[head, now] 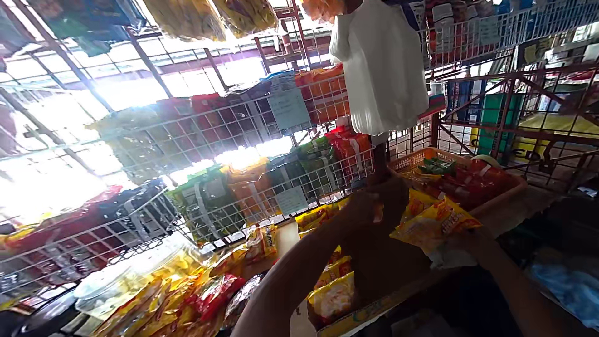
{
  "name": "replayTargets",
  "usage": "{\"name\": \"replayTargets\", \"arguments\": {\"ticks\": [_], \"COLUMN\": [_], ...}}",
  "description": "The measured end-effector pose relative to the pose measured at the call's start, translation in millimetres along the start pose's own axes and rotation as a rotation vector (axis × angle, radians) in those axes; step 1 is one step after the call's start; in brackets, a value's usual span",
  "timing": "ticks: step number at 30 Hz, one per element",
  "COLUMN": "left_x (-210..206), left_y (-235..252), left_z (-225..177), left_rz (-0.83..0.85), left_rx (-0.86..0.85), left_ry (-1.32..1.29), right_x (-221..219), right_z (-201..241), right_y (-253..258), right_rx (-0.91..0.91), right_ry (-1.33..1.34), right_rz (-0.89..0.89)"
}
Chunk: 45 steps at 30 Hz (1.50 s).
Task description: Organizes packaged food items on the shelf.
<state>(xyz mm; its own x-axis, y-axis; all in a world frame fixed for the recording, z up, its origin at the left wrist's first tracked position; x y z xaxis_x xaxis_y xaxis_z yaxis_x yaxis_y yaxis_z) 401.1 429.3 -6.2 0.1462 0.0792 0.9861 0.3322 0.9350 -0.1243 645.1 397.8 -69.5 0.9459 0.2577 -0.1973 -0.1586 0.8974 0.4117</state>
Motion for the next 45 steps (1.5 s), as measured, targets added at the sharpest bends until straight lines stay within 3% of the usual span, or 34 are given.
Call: {"name": "replayTargets", "arguments": {"ticks": [2,6,10,14,18,24,27,30,34,38,45], "left_x": [14.8,-11.8,-42.3,-41.5,-46.0,-45.2,-31.0,-32.0,-37.4,-37.7,-20.4], "left_y": [-5.2,-24.6,-46.5,-61.1,-62.4,-64.6,-73.6,-72.2,-72.2,-75.9,-118.3], "left_z": [26.7,71.5,94.4,97.8,105.4,127.1,119.1,96.6,87.3,86.0,97.8], "left_rz": [-0.061,-0.080,-0.008,0.085,0.103,0.032,-0.106,-0.062,0.034,0.046,-0.109], "left_rx": [0.108,0.266,0.358,0.480,0.449,0.346,0.275,0.153,0.203,0.201,0.247], "left_ry": [-0.259,-0.508,-0.431,-0.152,-0.111,-0.361,-0.503,-0.413,-0.260,-0.266,-0.406], "right_x": [0.3,-17.7,-75.2,-123.2,-162.0,-196.7,-202.1,-207.4,-194.0,-178.1,-204.6], "right_z": [-0.8,-5.3,-3.8,-46.7,-76.2,-107.3,-110.2,-102.3,-106.6,-126.7,-132.9], "right_y": [3.8,18.3,36.3,57.9,69.2,83.9,82.8,77.1,72.1,63.1,51.3], "right_rx": [-0.031,-0.164,-0.189,-0.302,-0.358,-0.370,-0.330,-0.283,-0.331,-0.474,-0.428], "right_ry": [-0.011,-0.280,-0.319,-0.360,-0.412,-0.270,-0.472,-0.810,-0.950,-0.764,-0.808], "right_rz": [-0.029,0.093,0.396,0.650,0.759,0.876,0.930,0.960,0.786,0.640,0.877]}}
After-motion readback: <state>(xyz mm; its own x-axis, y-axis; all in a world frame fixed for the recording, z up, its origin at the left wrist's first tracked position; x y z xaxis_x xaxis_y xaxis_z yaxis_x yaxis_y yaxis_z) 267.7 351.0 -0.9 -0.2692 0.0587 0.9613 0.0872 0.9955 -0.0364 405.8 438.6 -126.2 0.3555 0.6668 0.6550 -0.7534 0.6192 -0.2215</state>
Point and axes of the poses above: each hand's wrist, its own y-axis towards the middle knuckle, its own x-axis out of the back of the hand, z = x × y, the point moved 9 cm from there along y, towards the middle knuckle, and after that the axes turned 7 degrees about y, right-handed, at the moved point
